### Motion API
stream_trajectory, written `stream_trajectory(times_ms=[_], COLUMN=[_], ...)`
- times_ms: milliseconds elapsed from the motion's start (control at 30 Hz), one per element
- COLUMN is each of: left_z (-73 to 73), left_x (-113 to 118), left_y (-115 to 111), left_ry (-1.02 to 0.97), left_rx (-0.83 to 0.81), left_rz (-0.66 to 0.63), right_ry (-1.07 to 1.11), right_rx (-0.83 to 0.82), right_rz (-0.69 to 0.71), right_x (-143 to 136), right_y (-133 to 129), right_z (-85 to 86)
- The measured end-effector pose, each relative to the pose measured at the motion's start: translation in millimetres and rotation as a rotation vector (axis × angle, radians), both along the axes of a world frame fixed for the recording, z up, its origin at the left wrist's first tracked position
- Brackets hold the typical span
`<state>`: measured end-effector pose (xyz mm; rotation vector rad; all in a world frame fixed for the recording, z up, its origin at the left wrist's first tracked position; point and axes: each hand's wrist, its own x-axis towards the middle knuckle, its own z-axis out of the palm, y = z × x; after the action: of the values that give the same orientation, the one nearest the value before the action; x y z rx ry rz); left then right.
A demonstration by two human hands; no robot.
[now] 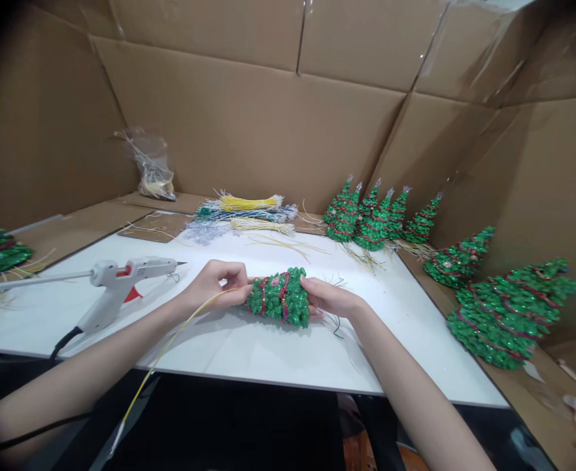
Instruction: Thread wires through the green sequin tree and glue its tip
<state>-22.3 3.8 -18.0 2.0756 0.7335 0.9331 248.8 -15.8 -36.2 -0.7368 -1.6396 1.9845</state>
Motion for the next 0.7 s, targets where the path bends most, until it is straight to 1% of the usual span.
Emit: stream_trajectory(times_ms=[200, 367, 533, 700], left_z=[0.2, 1.4, 3.2, 2.6], left_x=[1.0, 1.3, 1.1, 1.5], left_y=[-0.4, -0.4, 0.4, -1.5], left_ry=[-0.01, -0.001, 0.023, -0.004], left_rx=[0.007, -0.018, -0.063, -0.021], left_rz=[0.013, 0.018, 0.007, 0.011], right_ry=[-0.012, -0.014, 0.003, -0.015], right_rx=[-0.009, -0.011, -0.001, 0.008], right_rz=[-0.018, -0.033, -0.025, -0.03], right_x=[-1.9, -3.3, -2.5, -1.6], right_y=[-1.7, -2.7, -1.6, -1.5], right_z=[1.0, 3.5, 2.0, 1.1])
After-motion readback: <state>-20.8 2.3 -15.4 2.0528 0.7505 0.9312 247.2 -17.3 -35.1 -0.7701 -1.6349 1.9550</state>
